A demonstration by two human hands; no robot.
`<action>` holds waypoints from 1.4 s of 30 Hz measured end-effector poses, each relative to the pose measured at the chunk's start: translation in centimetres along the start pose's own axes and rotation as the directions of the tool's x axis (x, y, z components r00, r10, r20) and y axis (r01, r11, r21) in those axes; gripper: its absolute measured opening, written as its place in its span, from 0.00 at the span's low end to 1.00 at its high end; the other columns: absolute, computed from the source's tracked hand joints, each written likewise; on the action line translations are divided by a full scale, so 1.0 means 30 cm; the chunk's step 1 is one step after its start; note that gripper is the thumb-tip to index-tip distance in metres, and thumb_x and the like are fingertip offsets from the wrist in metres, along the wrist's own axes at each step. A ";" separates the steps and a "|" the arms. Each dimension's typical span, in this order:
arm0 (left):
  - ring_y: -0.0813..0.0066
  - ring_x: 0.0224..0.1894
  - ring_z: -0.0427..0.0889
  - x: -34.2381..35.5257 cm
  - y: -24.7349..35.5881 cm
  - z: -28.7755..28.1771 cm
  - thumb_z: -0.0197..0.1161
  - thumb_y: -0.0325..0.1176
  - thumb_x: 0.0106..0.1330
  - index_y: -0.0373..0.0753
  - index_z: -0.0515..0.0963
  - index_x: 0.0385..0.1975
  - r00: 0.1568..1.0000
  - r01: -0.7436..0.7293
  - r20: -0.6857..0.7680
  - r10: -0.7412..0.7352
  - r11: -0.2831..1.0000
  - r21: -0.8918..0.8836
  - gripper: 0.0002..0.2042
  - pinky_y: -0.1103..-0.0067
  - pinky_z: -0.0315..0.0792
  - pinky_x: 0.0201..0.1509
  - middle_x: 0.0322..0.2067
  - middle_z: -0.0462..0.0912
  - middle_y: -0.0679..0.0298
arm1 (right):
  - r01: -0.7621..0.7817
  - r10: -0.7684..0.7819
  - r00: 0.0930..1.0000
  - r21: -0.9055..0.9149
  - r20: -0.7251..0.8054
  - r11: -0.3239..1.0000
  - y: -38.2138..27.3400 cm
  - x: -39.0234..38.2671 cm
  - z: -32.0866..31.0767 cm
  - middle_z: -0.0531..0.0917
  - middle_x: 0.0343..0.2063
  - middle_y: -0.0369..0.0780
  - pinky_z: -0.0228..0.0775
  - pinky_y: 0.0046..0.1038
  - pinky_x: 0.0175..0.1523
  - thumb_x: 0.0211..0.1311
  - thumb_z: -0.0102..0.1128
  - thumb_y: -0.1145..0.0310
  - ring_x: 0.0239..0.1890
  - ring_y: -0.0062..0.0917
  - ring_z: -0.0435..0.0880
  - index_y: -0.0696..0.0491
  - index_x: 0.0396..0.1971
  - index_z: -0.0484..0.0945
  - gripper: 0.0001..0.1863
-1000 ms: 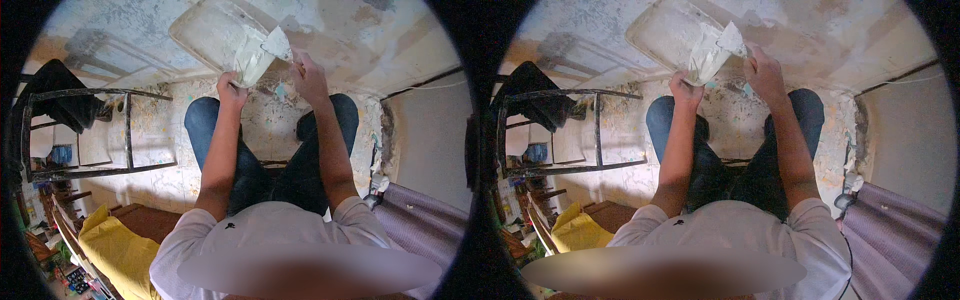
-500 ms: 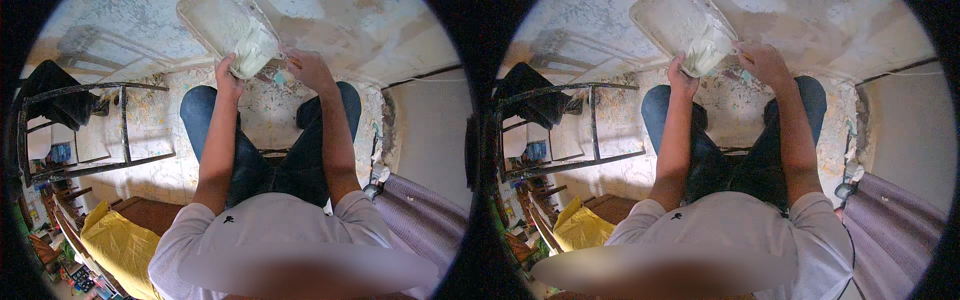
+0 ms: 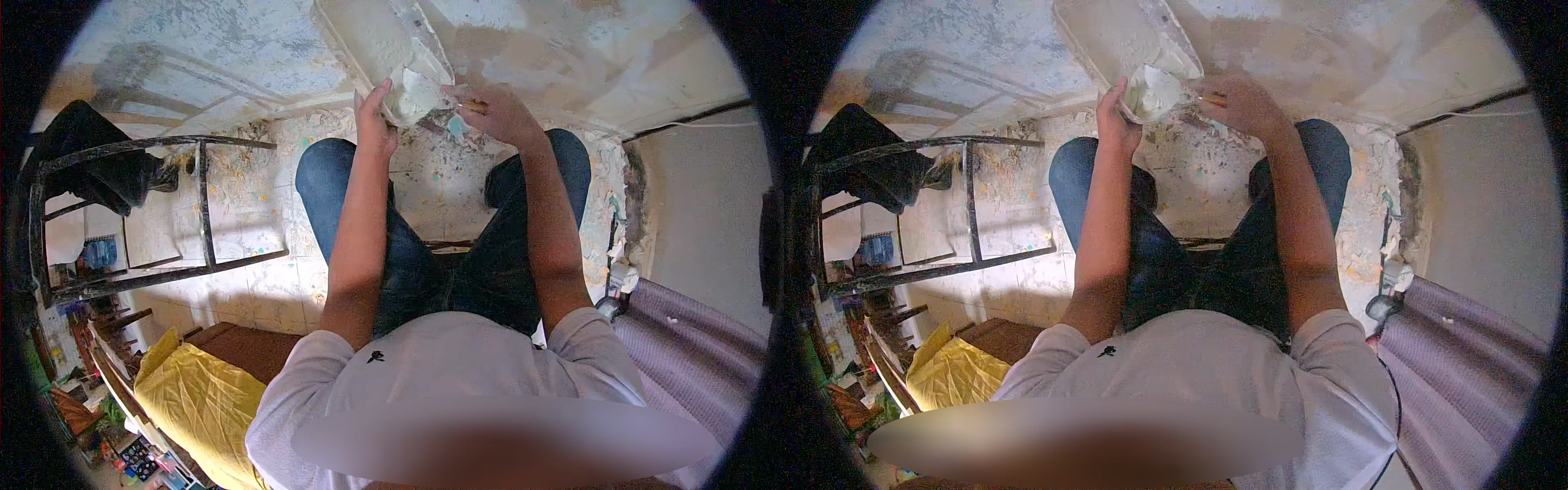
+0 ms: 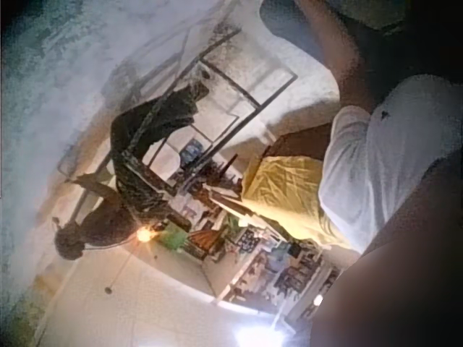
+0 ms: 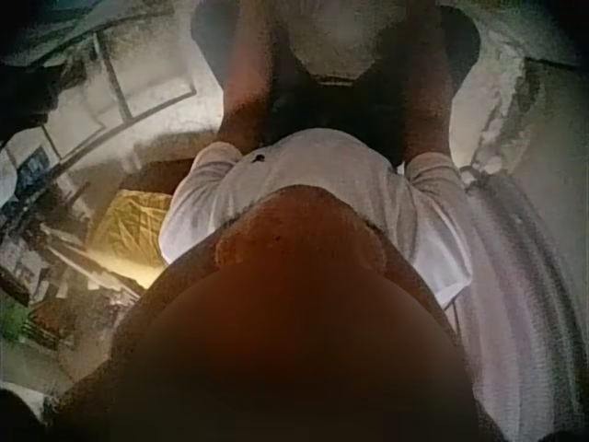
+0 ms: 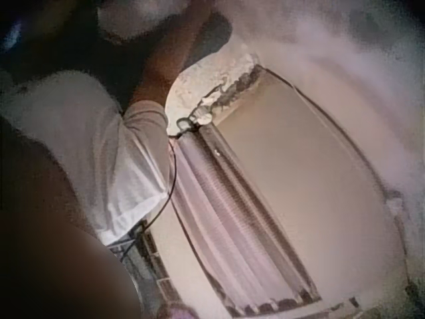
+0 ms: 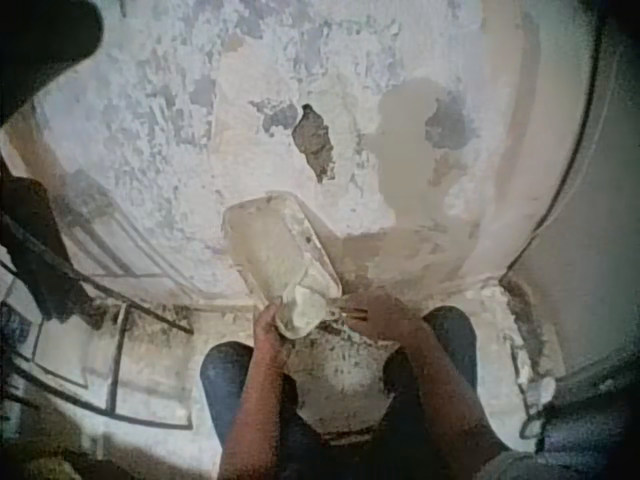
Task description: The person fills holes in a damaged wall by applying putty from a plastic container with a putty knife.
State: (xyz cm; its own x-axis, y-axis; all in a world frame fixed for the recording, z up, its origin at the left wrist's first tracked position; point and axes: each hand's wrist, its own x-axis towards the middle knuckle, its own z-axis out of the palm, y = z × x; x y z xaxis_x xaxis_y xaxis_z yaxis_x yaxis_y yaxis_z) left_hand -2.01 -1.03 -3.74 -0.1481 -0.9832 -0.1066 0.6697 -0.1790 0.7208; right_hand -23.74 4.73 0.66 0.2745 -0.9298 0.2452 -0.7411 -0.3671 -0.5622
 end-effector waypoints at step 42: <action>0.55 0.56 0.73 -0.010 0.090 0.016 0.53 0.51 0.62 0.43 0.62 0.61 0.955 -0.034 -0.293 -0.043 0.967 -0.253 0.29 0.51 0.69 0.50 0.57 0.70 0.59 | 0.085 0.104 0.543 0.178 -0.834 0.980 -0.226 0.586 0.038 0.68 0.51 0.55 0.59 0.41 0.58 0.60 0.43 0.79 0.52 0.48 0.69 0.57 0.65 0.54 0.30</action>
State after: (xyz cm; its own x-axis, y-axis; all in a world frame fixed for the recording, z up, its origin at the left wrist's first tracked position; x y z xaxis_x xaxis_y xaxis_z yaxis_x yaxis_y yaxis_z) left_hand -0.51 -1.21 -1.43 0.0426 -0.9419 -0.3333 0.8367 -0.1487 0.5271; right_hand -13.21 -9.17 7.88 -0.4388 -0.5198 0.7330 -0.5942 -0.4441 -0.6706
